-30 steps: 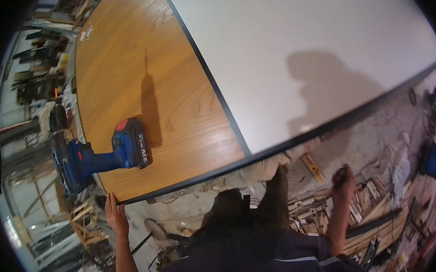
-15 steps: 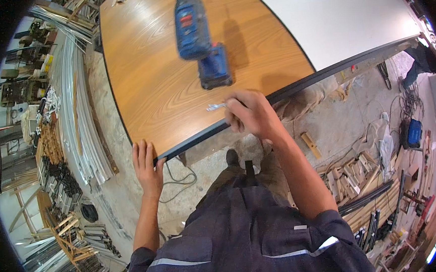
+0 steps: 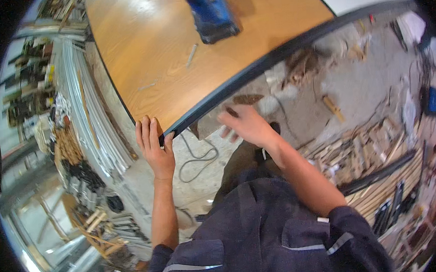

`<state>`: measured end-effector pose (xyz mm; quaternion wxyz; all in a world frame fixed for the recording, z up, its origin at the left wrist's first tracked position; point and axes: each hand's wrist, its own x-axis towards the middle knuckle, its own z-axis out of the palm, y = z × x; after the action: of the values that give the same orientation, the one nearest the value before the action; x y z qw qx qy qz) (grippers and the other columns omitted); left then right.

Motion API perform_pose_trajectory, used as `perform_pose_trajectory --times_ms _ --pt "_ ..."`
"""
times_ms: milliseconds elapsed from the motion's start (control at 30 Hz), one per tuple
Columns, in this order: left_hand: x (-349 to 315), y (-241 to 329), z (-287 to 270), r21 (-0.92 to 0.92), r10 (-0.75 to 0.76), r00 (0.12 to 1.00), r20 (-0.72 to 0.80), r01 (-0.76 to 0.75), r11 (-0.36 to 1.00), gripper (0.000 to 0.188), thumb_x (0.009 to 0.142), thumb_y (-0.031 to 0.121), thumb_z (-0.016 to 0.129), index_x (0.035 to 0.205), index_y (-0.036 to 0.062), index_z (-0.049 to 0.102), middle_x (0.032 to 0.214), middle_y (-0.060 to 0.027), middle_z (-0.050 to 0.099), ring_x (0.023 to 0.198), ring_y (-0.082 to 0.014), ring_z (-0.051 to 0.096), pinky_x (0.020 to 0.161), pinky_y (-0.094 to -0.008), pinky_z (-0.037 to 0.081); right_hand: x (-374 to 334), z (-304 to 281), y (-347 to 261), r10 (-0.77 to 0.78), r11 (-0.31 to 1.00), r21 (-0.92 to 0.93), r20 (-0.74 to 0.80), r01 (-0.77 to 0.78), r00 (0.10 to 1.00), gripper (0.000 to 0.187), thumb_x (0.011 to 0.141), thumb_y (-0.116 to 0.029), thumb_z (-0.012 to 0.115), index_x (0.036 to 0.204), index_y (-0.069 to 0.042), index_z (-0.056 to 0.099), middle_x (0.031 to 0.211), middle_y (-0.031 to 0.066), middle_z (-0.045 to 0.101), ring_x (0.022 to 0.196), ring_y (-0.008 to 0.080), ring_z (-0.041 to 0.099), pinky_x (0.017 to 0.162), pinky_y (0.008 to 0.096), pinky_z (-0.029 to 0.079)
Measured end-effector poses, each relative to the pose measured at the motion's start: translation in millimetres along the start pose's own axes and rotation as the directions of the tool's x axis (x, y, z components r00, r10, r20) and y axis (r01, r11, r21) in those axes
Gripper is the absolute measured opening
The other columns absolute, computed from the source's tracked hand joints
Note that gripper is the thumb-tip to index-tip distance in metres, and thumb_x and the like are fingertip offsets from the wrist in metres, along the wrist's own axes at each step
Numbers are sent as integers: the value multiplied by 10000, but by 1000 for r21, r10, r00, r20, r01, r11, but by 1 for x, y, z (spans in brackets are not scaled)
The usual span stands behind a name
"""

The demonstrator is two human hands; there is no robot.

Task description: The person uses a cordless drill to drive screws into a wooden tabletop, attaching a black edge strip along the perimeter. They repeatedly position the strip, insert screws, and fasten them while moving around the table in a workshop.

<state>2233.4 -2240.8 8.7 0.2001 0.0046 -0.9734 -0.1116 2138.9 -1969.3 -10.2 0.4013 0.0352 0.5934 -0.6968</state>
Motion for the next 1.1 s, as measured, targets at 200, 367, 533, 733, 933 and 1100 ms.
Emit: perform_pose_trajectory --times_ms 200,367,533,733,933,1100 --pt "4 -1 -11 -21 -5 996 89 7 1000 644 904 177 803 1469 20 536 1545 -182 500 1465 -439 396 1166 -525 388 26 42 2 -8 950 311 -105 41 994 515 1047 -290 595 1299 153 520 1142 250 688 926 311 757 708 370 616" --pt "-14 -12 -23 -342 -321 937 137 349 873 772 885 72 812 1539 -16 412 1563 -185 444 1465 -356 416 1150 -480 413 29 60 14 -39 952 281 -283 122 958 472 1032 -322 590 1183 124 629 1057 215 733 880 289 773 683 365 628" --pt "-15 -26 -23 -379 -255 949 185 308 873 810 839 96 869 1515 41 426 1575 -169 342 1441 -309 419 1049 -439 494 22 78 15 -58 943 275 -423 189 904 465 1022 -315 590 1153 126 658 1016 203 746 861 269 773 689 361 628" --pt "-11 -37 -25 -396 -173 963 206 243 885 759 854 140 867 1486 57 456 1563 -117 363 1431 -288 422 1056 -458 454 22 89 18 -100 933 252 -505 257 857 459 1005 -306 587 1111 129 686 984 197 760 830 263 769 695 361 628" --pt "-9 -50 -26 -328 -41 975 219 113 938 666 843 160 878 1411 63 544 1513 -123 437 1426 -303 417 1083 -463 424 25 89 23 -143 941 192 -523 280 840 439 1005 -285 587 1067 133 703 902 199 756 801 251 765 681 358 621" --pt "3 -33 -45 -49 113 961 254 -104 993 705 815 218 902 1408 64 552 1453 -159 513 1420 -358 407 1157 -500 341 27 87 25 -148 946 171 -526 275 837 421 1000 -278 611 1044 128 709 856 196 752 767 244 766 675 357 619"
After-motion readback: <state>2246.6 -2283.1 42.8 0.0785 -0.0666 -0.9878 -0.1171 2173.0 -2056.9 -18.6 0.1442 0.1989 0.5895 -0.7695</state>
